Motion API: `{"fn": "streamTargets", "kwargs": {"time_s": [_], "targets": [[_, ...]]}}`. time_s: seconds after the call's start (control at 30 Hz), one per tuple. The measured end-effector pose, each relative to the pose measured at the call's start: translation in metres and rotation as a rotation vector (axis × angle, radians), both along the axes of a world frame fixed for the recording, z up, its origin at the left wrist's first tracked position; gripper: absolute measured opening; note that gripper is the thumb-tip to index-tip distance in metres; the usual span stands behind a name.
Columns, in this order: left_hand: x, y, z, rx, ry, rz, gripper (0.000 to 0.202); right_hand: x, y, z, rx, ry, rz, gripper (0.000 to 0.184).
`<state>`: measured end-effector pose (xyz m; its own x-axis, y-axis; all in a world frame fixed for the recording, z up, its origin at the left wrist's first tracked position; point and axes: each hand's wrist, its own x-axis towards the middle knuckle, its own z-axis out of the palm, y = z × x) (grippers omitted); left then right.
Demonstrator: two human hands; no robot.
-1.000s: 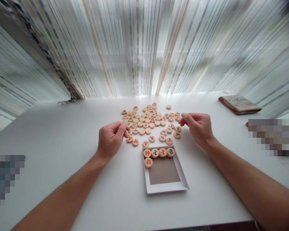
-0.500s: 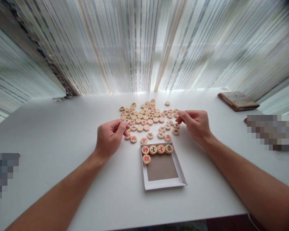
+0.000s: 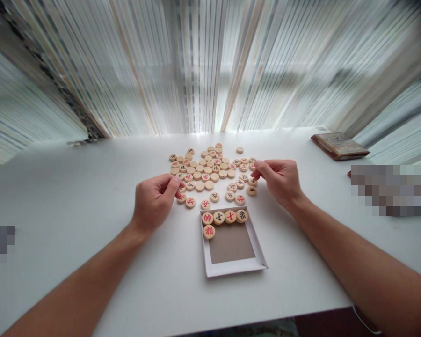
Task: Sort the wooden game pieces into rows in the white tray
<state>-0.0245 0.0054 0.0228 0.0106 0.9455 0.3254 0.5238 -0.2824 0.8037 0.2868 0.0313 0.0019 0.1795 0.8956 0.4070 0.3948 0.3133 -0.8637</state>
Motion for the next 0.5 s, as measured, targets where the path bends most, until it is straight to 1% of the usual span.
{"fn": "streamTargets", "kwargs": {"time_s": [0.5], "targets": [[-0.0004,0.0003,-0.0017,0.009,0.009,-0.003,0.032,-0.0035,-0.0035,0.0034,-0.001,-0.012,0.001,0.035]]}}
